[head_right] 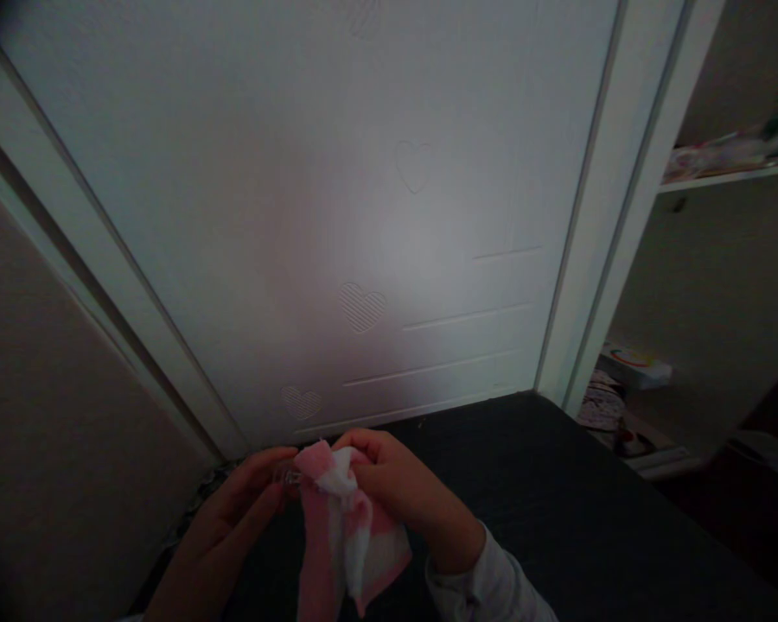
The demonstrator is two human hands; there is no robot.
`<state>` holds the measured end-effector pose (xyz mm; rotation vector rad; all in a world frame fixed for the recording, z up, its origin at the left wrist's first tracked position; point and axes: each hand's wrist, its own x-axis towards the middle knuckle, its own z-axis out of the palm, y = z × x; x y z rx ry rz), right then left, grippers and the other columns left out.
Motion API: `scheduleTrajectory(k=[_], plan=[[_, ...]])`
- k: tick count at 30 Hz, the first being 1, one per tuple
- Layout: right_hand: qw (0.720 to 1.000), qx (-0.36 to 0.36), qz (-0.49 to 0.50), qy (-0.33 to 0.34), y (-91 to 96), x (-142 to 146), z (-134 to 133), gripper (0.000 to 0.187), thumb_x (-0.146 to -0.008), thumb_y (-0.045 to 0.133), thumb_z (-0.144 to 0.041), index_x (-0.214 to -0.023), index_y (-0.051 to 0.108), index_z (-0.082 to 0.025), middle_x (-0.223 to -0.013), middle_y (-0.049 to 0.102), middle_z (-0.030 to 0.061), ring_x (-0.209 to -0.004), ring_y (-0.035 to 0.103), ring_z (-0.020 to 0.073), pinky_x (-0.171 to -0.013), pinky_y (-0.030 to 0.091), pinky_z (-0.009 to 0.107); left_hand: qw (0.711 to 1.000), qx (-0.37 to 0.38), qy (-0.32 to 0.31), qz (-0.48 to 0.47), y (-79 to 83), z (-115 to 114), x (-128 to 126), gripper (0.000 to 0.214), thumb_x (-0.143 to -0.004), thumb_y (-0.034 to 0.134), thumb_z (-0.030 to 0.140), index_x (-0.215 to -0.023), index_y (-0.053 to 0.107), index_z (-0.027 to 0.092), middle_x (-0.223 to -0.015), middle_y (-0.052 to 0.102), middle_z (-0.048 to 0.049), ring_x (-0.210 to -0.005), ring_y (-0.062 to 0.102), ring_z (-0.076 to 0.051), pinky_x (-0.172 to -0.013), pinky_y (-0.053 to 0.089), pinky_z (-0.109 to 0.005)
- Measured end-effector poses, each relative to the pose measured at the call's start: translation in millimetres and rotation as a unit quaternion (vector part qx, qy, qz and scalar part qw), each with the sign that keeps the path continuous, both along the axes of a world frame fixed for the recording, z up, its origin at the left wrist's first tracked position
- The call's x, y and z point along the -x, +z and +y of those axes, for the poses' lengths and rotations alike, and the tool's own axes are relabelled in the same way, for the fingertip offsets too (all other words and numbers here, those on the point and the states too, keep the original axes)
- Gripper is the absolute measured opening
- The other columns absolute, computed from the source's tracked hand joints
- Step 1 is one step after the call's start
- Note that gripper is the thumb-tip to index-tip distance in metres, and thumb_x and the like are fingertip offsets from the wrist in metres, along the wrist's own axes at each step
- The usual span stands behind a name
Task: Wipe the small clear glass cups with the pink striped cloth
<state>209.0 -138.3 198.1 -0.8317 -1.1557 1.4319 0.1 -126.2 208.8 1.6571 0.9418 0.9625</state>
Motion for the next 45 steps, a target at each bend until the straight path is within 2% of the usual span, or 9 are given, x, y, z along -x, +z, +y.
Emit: scheduleTrajectory(k=[4, 10, 17, 23, 35, 42, 45], plan=[[1.0, 0.004, 0.011, -0.001, -0.4, -0.2, 0.1, 0.016, -0.062, 0.074, -0.028, -0.067, 0.063, -0.018, -0.059, 0.053, -0.0071, -0.054, 0.041, 0.0087, -0.053, 0.031, 0.022, 1.0, -0.019, -0.007, -0.002, 1.8, -0.6, -0.8, 0.029, -0.091, 0.067, 0.041, -0.115, 0.073, 0.028, -0.122, 0.075, -0.0063, -0.113, 0.07, -0.024, -0.098, 0.054, -0.03], [1.0, 0.013, 0.027, 0.005, -6.1, 0.2, 1.4, 0.018, -0.062, 0.078, -0.026, -0.068, 0.064, -0.017, -0.059, 0.055, -0.007, -0.053, 0.041, 0.0083, -0.053, 0.032, 0.022, 0.998, -0.06, -0.011, 0.006, -0.2, -2.5, 2.0, 0.028, -0.09, 0.069, 0.037, -0.118, 0.073, 0.035, -0.123, 0.074, -0.0029, -0.111, 0.069, -0.021, -0.096, 0.054, -0.025], [0.994, 0.065, 0.084, 0.011, -9.6, 3.5, -1.6, 0.023, -0.06, 0.084, -0.027, -0.07, 0.068, -0.016, -0.065, 0.061, -0.0043, -0.057, 0.047, 0.0095, -0.054, 0.035, 0.022, 0.997, -0.076, -0.027, 0.014, -3.3, -3.4, 7.1, 0.027, -0.087, 0.072, 0.03, -0.112, 0.078, 0.039, -0.129, 0.074, -0.0019, -0.12, 0.066, -0.024, -0.105, 0.05, -0.032], [0.995, 0.065, 0.081, 0.016, -5.1, 3.9, -3.7, 0.023, -0.06, 0.085, -0.027, -0.068, 0.067, -0.015, -0.062, 0.058, -0.0053, -0.056, 0.045, 0.0082, -0.052, 0.035, 0.02, 0.994, -0.104, -0.029, -0.002, 1.4, -5.8, 4.3, 0.022, -0.086, 0.071, 0.02, -0.096, 0.082, 0.036, -0.123, 0.077, -0.0027, -0.117, 0.07, -0.026, -0.102, 0.053, -0.034], [0.996, 0.056, 0.072, 0.021, -2.8, 4.5, -5.1, 0.023, -0.062, 0.084, -0.03, -0.071, 0.069, -0.015, -0.064, 0.061, -0.004, -0.056, 0.047, 0.008, -0.052, 0.036, 0.02, 0.989, -0.144, -0.024, -0.035, 10.9, -11.3, -1.2, 0.026, -0.085, 0.07, 0.015, -0.083, 0.084, 0.037, -0.112, 0.081, -0.0017, -0.104, 0.074, -0.024, -0.089, 0.057, -0.032], [0.994, 0.064, 0.079, 0.028, -4.6, 6.0, -2.5, 0.023, -0.058, 0.086, -0.027, -0.069, 0.07, -0.015, -0.065, 0.063, -0.0042, -0.055, 0.048, 0.0085, -0.054, 0.037, 0.021, 0.985, -0.166, -0.02, -0.032, 9.3, -10.3, -0.7, 0.033, -0.085, 0.066, 0.01, -0.081, 0.083, 0.038, -0.11, 0.081, -0.0001, -0.103, 0.074, -0.023, -0.088, 0.057, -0.031], [0.995, 0.067, 0.077, 0.021, -4.8, 6.4, -0.9, 0.023, -0.055, 0.086, -0.024, -0.072, 0.073, -0.015, -0.067, 0.066, -0.0034, -0.058, 0.051, 0.0099, -0.056, 0.039, 0.023, 0.988, -0.154, 0.001, -0.026, 3.7, -10.5, -0.1, 0.029, -0.088, 0.065, 0.014, -0.089, 0.083, 0.037, -0.116, 0.079, -0.0015, -0.109, 0.072, -0.023, -0.094, 0.056, -0.032]])
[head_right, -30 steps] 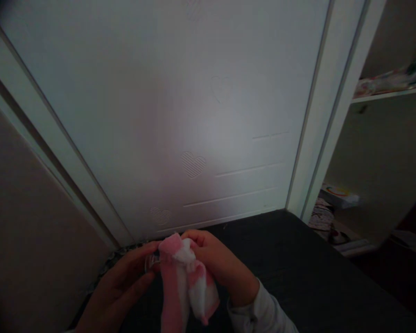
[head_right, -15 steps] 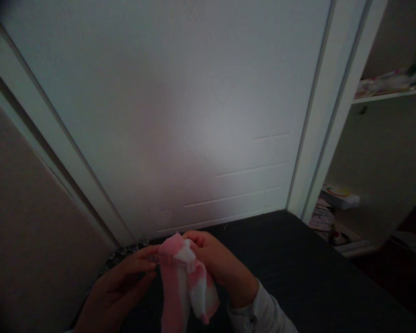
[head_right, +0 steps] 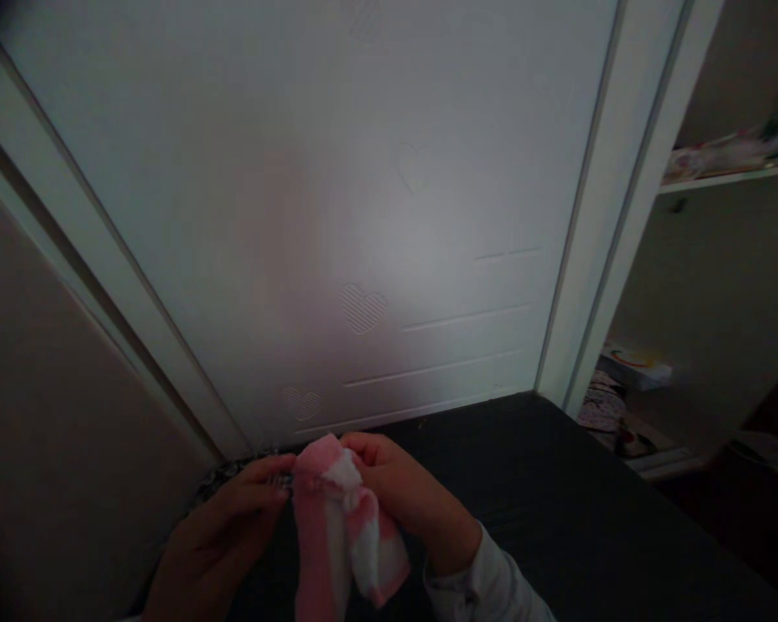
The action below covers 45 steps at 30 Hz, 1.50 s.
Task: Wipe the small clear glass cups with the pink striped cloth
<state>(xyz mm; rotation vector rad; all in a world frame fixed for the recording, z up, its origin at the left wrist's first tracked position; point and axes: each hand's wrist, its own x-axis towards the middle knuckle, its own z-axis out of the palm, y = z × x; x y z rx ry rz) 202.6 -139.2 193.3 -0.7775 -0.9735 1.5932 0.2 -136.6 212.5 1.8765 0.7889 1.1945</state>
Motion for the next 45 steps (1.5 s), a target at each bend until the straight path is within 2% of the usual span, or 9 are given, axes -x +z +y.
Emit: scheduleTrajectory(k=[3, 6, 10, 13, 17, 21, 30, 40, 45], plan=[[1.0, -0.005, -0.001, -0.009, -0.1, -0.5, 0.7, 0.022, -0.054, 0.086, -0.023, -0.072, 0.075, -0.015, -0.067, 0.066, -0.0032, -0.058, 0.051, 0.0099, -0.057, 0.039, 0.023, 0.999, 0.035, 0.019, -0.018, -6.3, -0.8, 1.1, 0.026, -0.09, 0.067, 0.022, -0.108, 0.078, 0.037, -0.132, 0.072, -0.0023, -0.123, 0.064, -0.024, -0.104, 0.05, -0.033], [1.0, -0.009, -0.002, -0.014, 0.1, -1.9, -0.3, 0.021, -0.056, 0.086, -0.024, -0.071, 0.075, -0.015, -0.066, 0.065, -0.0033, -0.057, 0.049, 0.0094, -0.056, 0.038, 0.022, 0.996, 0.077, 0.028, -0.035, -9.4, -0.3, 1.5, 0.031, -0.088, 0.071, 0.032, -0.12, 0.073, 0.033, -0.137, 0.068, -0.0052, -0.124, 0.063, -0.025, -0.102, 0.051, -0.03], [0.999, -0.014, -0.025, -0.027, 0.3, -4.3, -1.4, 0.019, -0.061, 0.083, -0.025, -0.074, 0.075, -0.015, -0.064, 0.064, -0.0037, -0.057, 0.049, 0.0096, -0.055, 0.038, 0.022, 0.992, 0.103, 0.071, -0.036, -6.6, 5.0, 1.3, 0.033, -0.088, 0.069, 0.042, -0.117, 0.073, 0.028, -0.107, 0.078, -0.0047, -0.097, 0.072, -0.023, -0.085, 0.057, -0.027], [0.999, -0.023, -0.036, -0.023, -0.1, -5.8, -0.8, 0.02, -0.06, 0.082, -0.024, -0.076, 0.074, -0.014, -0.067, 0.064, -0.0031, -0.059, 0.05, 0.0102, -0.056, 0.039, 0.022, 0.99, 0.1, 0.099, 0.024, -1.7, 8.9, 0.5, 0.031, -0.09, 0.062, 0.045, -0.11, 0.075, 0.024, -0.08, 0.075, -0.0009, -0.078, 0.071, -0.021, -0.073, 0.057, -0.026], [0.998, -0.032, -0.049, -0.023, 0.1, -7.0, 0.6, 0.018, -0.06, 0.081, -0.022, -0.074, 0.073, -0.015, -0.067, 0.064, -0.0032, -0.06, 0.05, 0.0107, -0.057, 0.038, 0.023, 0.987, 0.1, 0.097, 0.085, 3.5, 9.0, -2.8, 0.037, -0.092, 0.055, 0.049, -0.099, 0.077, 0.021, -0.076, 0.074, -0.0024, -0.076, 0.069, -0.022, -0.07, 0.053, -0.028], [0.997, -0.042, -0.056, -0.028, 1.5, -6.8, 1.0, 0.017, -0.059, 0.079, -0.022, -0.073, 0.071, -0.015, -0.066, 0.063, -0.004, -0.06, 0.049, 0.0104, -0.058, 0.038, 0.023, 0.987, 0.103, 0.08, 0.097, 5.5, 7.4, -5.3, 0.039, -0.091, 0.056, 0.051, -0.095, 0.079, 0.02, -0.067, 0.07, -0.001, -0.069, 0.066, -0.021, -0.066, 0.051, -0.027], [0.996, -0.048, -0.068, -0.029, 3.1, -6.2, 2.0, 0.013, -0.059, 0.075, -0.021, -0.065, 0.064, -0.017, -0.06, 0.054, -0.0072, -0.056, 0.042, 0.0087, -0.054, 0.033, 0.021, 0.986, 0.143, 0.041, 0.069, 6.8, 9.3, -2.2, 0.031, -0.088, 0.062, 0.046, -0.097, 0.078, 0.021, -0.075, 0.075, -0.0012, -0.075, 0.07, -0.02, -0.072, 0.054, -0.025], [0.996, -0.045, -0.067, -0.021, 1.8, -6.5, 2.6, 0.016, -0.06, 0.076, -0.024, -0.069, 0.066, -0.016, -0.064, 0.059, -0.0051, -0.057, 0.046, 0.01, -0.057, 0.035, 0.023, 0.985, 0.167, 0.024, 0.038, 0.5, 9.1, -1.4, 0.031, -0.088, 0.066, 0.046, -0.105, 0.075, 0.022, -0.096, 0.079, -0.0038, -0.092, 0.072, -0.021, -0.083, 0.054, -0.025], [0.997, -0.046, -0.063, -0.021, 0.8, -6.2, 3.6, 0.016, -0.06, 0.076, -0.024, -0.068, 0.065, -0.017, -0.062, 0.057, -0.0067, -0.055, 0.044, 0.0089, -0.056, 0.035, 0.022, 0.987, 0.16, 0.013, 0.024, -5.4, 11.3, 2.9, 0.03, -0.089, 0.066, 0.046, -0.111, 0.074, 0.026, -0.098, 0.077, -0.0015, -0.095, 0.071, -0.02, -0.083, 0.054, -0.023]])
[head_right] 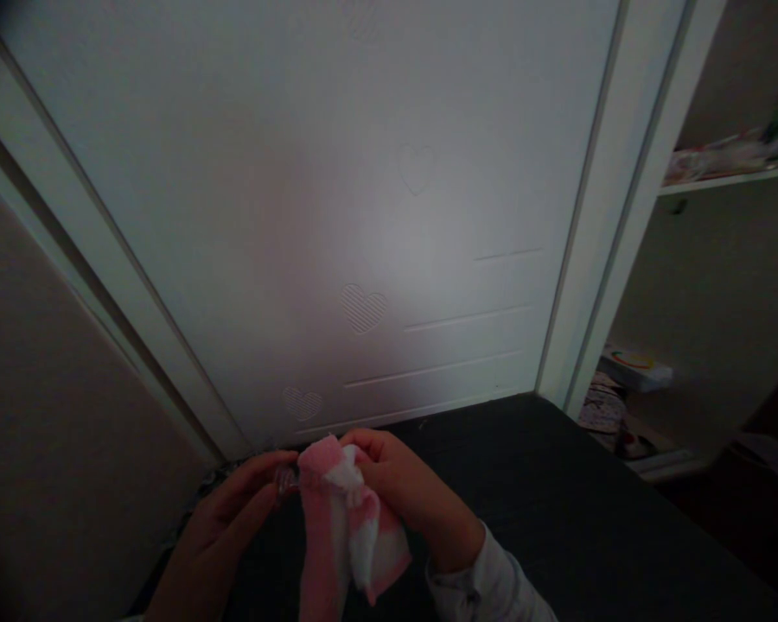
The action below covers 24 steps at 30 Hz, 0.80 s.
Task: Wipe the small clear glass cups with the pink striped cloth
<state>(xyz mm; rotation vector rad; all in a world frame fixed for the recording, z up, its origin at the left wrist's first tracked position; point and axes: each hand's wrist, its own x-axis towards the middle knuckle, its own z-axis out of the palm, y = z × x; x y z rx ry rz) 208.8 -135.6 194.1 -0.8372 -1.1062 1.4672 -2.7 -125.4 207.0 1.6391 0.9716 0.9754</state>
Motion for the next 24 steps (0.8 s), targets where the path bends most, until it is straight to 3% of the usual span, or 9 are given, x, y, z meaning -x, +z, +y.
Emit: scheduleTrajectory(k=[17, 24], plan=[[1.0, 0.007, 0.02, -0.006, -2.7, -0.3, 0.6, 0.016, -0.059, 0.078, -0.024, -0.07, 0.069, -0.016, -0.063, 0.06, -0.0057, -0.056, 0.046, 0.0087, -0.056, 0.036, 0.022, 0.997, -0.074, -0.02, -0.008, -6.5, -0.4, 4.7, 0.027, -0.091, 0.069, 0.033, -0.117, 0.074, 0.034, -0.127, 0.073, -0.0036, -0.117, 0.066, -0.023, -0.098, 0.051, -0.028], [1.0, -0.002, 0.015, -0.003, -3.6, 0.4, 0.5, 0.017, -0.062, 0.079, -0.026, -0.07, 0.067, -0.016, -0.062, 0.057, -0.0064, -0.056, 0.045, 0.0088, -0.055, 0.035, 0.021, 0.987, -0.158, -0.015, -0.025, -3.2, -3.5, 2.7, 0.026, -0.089, 0.069, 0.018, -0.101, 0.078, 0.039, -0.125, 0.075, 0.0011, -0.116, 0.067, -0.019, -0.092, 0.054, -0.025]])
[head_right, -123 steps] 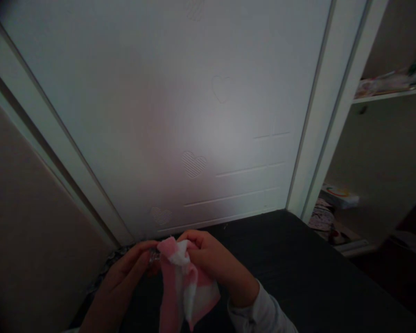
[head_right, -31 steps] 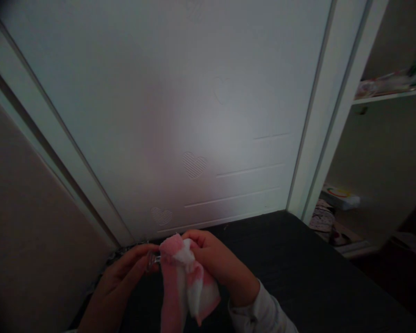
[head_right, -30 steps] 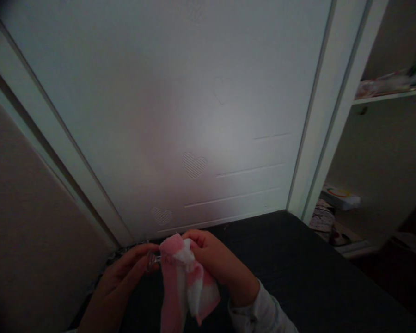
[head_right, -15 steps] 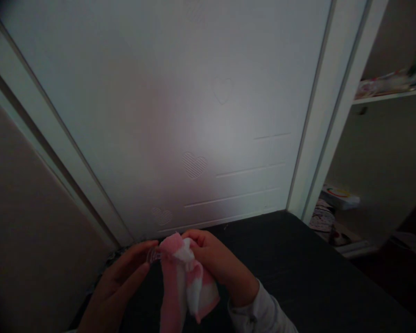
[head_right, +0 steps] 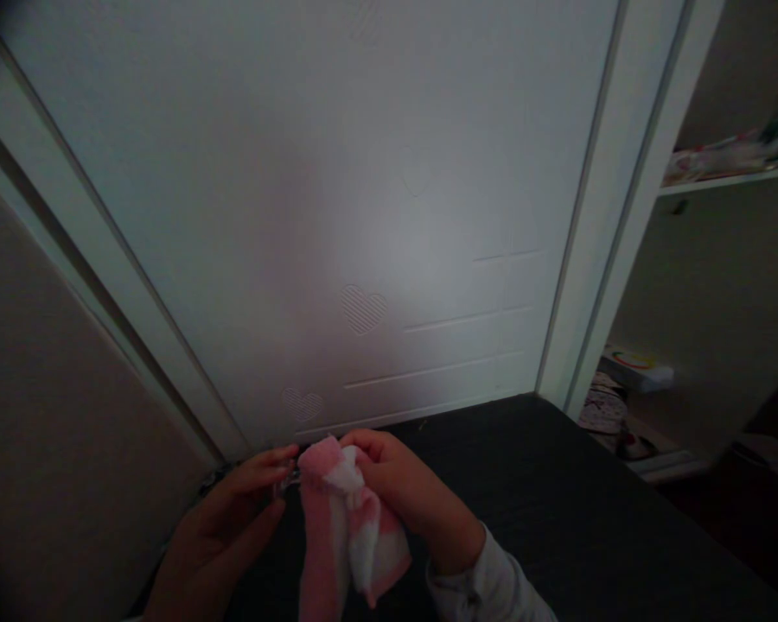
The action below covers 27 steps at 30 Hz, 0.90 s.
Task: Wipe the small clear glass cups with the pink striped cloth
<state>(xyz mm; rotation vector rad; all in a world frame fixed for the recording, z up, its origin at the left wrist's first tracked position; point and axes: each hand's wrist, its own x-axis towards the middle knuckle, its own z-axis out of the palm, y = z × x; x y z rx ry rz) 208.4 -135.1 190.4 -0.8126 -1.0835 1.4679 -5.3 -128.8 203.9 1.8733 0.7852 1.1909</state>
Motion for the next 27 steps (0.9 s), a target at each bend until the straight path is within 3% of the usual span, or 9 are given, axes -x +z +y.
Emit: scheduleTrajectory(k=[6, 14, 18, 20, 24, 27], plan=[[1.0, 0.002, 0.003, 0.003, 1.8, 0.6, -0.8, 0.019, -0.061, 0.08, -0.027, -0.068, 0.066, -0.016, -0.061, 0.057, -0.0069, -0.055, 0.044, 0.0087, -0.056, 0.036, 0.022, 0.999, 0.024, 0.014, -0.022, 4.8, -3.1, -4.1, 0.02, -0.087, 0.069, 0.016, -0.087, 0.08, 0.033, -0.119, 0.077, -0.0024, -0.115, 0.069, -0.023, -0.099, 0.053, -0.033], [1.0, 0.008, 0.006, 0.002, 6.0, 0.5, -2.6, 0.019, -0.059, 0.08, -0.024, -0.064, 0.064, -0.017, -0.059, 0.056, -0.0069, -0.054, 0.043, 0.0084, -0.055, 0.035, 0.021, 0.999, 0.018, 0.011, -0.028, 10.4, -4.0, -2.6, 0.02, -0.084, 0.074, 0.018, -0.072, 0.08, 0.032, -0.116, 0.079, -0.0012, -0.112, 0.069, -0.025, -0.094, 0.054, -0.033], [1.0, 0.02, 0.003, 0.003, 4.3, 1.6, -3.2, 0.021, -0.06, 0.081, -0.028, -0.069, 0.068, -0.016, -0.062, 0.059, -0.0053, -0.056, 0.045, 0.0088, -0.055, 0.036, 0.022, 0.999, -0.011, -0.016, -0.048, 9.5, -4.3, -1.2, 0.019, -0.087, 0.074, 0.025, -0.071, 0.08, 0.035, -0.092, 0.083, 0.0004, -0.104, 0.071, -0.024, -0.092, 0.054, -0.032], [1.0, 0.023, 0.0, 0.003, 2.7, 2.0, -2.7, 0.023, -0.061, 0.082, -0.029, -0.074, 0.07, -0.015, -0.065, 0.061, -0.0046, -0.056, 0.046, 0.0091, -0.057, 0.037, 0.022, 0.999, -0.01, -0.02, -0.039, 8.5, -5.6, -1.5, 0.019, -0.088, 0.072, 0.025, -0.075, 0.081, 0.035, -0.09, 0.083, 0.0008, -0.102, 0.071, -0.023, -0.092, 0.055, -0.032], [1.0, 0.018, 0.002, 0.004, 1.7, 0.6, -1.7, 0.022, -0.059, 0.083, -0.026, -0.074, 0.071, -0.015, -0.068, 0.063, -0.0037, -0.058, 0.049, 0.01, -0.058, 0.039, 0.023, 0.997, 0.024, 0.062, -0.046, 6.3, -8.1, -4.8, 0.012, -0.089, 0.069, 0.026, -0.09, 0.079, 0.033, -0.113, 0.078, -0.0005, -0.103, 0.07, -0.021, -0.09, 0.055, -0.028], [1.0, 0.008, -0.012, 0.001, 3.4, -0.9, -2.0, 0.021, -0.06, 0.081, -0.024, -0.076, 0.073, -0.015, -0.071, 0.066, -0.0019, -0.063, 0.053, 0.0121, -0.06, 0.041, 0.024, 0.99, 0.057, 0.122, -0.048, 6.8, -6.8, -6.9, 0.015, -0.088, 0.069, 0.033, -0.101, 0.074, 0.028, -0.107, 0.076, -0.0026, -0.095, 0.07, -0.02, -0.086, 0.056, -0.027]])
